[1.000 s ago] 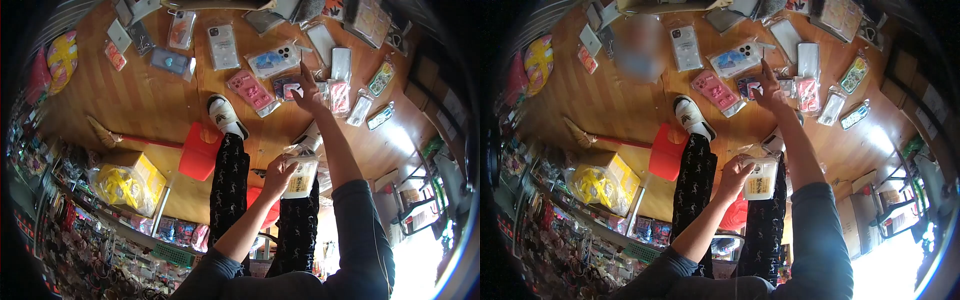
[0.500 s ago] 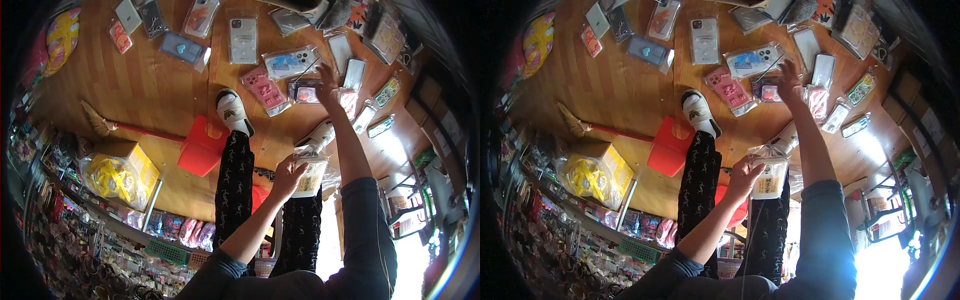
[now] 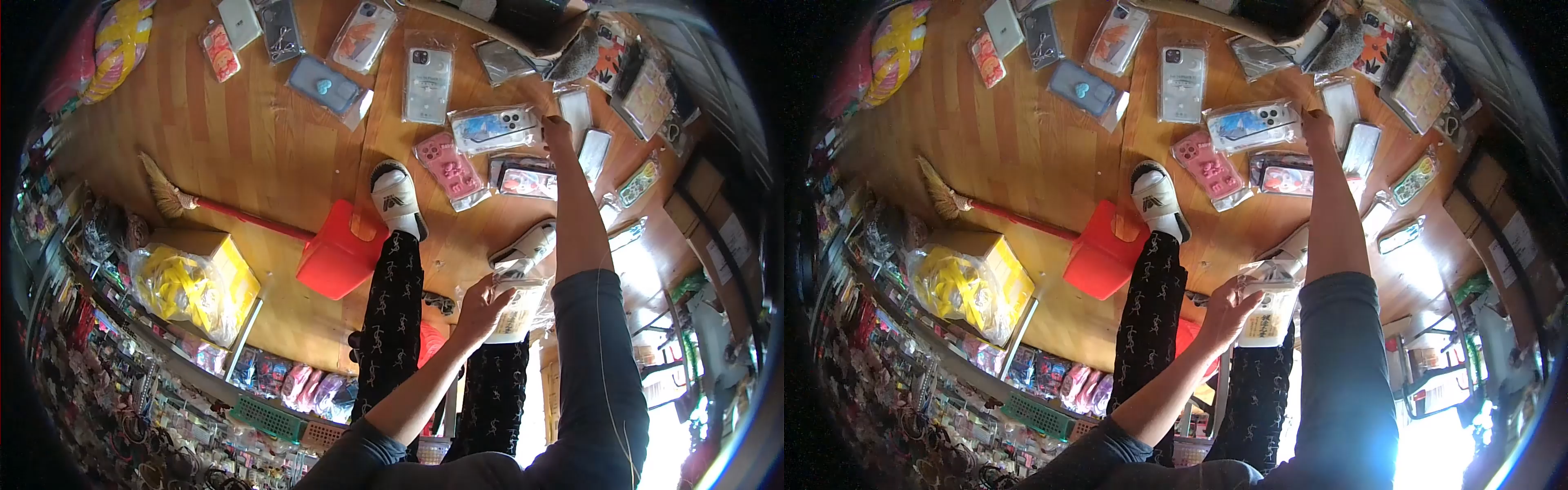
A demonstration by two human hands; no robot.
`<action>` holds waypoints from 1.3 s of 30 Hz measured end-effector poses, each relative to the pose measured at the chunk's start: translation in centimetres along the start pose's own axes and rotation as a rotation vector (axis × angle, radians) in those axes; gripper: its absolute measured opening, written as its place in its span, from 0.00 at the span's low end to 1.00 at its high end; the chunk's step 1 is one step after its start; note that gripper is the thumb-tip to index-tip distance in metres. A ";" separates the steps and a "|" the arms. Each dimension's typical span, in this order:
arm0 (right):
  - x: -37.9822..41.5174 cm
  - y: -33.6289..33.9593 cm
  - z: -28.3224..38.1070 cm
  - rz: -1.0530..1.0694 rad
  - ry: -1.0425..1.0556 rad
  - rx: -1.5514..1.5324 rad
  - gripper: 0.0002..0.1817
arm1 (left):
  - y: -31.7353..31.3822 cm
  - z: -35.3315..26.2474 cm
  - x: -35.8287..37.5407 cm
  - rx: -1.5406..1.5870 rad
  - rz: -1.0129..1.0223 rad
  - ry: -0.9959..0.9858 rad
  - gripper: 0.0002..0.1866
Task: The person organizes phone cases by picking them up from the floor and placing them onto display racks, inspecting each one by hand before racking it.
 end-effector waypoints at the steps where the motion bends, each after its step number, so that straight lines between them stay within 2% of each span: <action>1: 0.2 -0.2 -0.1 0.001 0.002 0.001 0.17 | -0.1 -0.3 0.1 -0.013 -0.001 -0.022 0.19; 6: 1.4 -1.6 -0.2 0.198 0.034 -0.217 0.11 | 0.2 -0.1 0.1 0.049 0.011 -0.001 0.20; 10: -0.3 -2.4 -0.9 0.182 0.018 -0.132 0.10 | 0.6 -0.2 0.3 0.059 0.011 -0.015 0.20; 12: -1.0 -2.7 -0.9 -0.197 0.402 0.425 0.11 | 0.7 -0.8 0.4 0.092 0.006 -0.033 0.19; 14: -0.3 -2.9 -0.2 -0.210 0.473 0.363 0.11 | 0.9 -1.4 0.6 -0.034 0.015 0.023 0.18; 15: 0.2 -3.0 0.6 -0.222 0.550 0.295 0.11 | 1.0 -1.2 0.5 -0.030 0.018 0.024 0.18; 18: 0.6 -2.9 0.9 -0.197 0.653 0.366 0.10 | 0.9 -0.8 0.6 0.086 -0.005 -0.045 0.16; 19: 0.4 -2.5 0.7 -0.200 0.634 0.373 0.10 | 0.9 -0.7 0.6 0.076 -0.008 -0.031 0.16; 21: 0.1 -1.8 0.8 0.037 0.571 0.457 0.11 | 0.9 -0.4 0.6 0.146 -0.016 -0.023 0.15; 23: 0.1 -1.8 0.4 0.002 0.536 0.463 0.11 | 0.9 -0.4 0.5 0.171 -0.002 -0.025 0.15; 25: -1.5 -2.3 -1.3 0.164 0.513 0.052 0.11 | 1.0 -0.1 0.5 0.170 0.002 -0.023 0.15; 26: -1.1 -2.2 -1.3 0.223 0.474 -0.057 0.10 | 0.9 -0.1 0.5 0.169 -0.004 -0.023 0.15; 29: -0.1 -2.0 -1.5 0.237 0.432 -0.044 0.10 | 1.1 -0.3 0.6 0.067 -0.003 0.047 0.15; 30: 0.4 -2.0 -1.6 0.271 0.331 -0.036 0.11 | 1.0 0.4 0.4 0.151 -0.005 0.027 0.14; 31: 0.9 -2.2 -1.4 0.260 0.330 -0.040 0.11 | 1.0 0.6 0.4 0.147 0.005 0.029 0.14; 33: 1.3 -2.5 -1.8 0.274 0.304 -0.256 0.12 | 1.0 0.5 0.5 0.154 -0.007 0.014 0.15; 35: 1.7 -2.1 -1.9 0.333 0.272 -0.198 0.14 | 0.9 0.5 0.5 0.059 -0.041 0.049 0.15; 37: 0.4 -2.5 -3.0 0.422 0.271 -0.233 0.14 | 0.6 0.1 0.4 0.136 -0.045 0.047 0.14; 39: 1.2 -3.0 -2.5 0.361 0.324 -0.216 0.14 | 1.0 0.7 0.3 0.072 -0.036 0.057 0.13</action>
Point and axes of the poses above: each hand's wrist, its own x-axis away from the middle knuckle, its own y-axis out of the back of the hand, z = x × y, the point moved 1 cm from there along -x, towards the middle knuckle, and after that the axes turned 14 degrees about z, right-handed, at the moved point
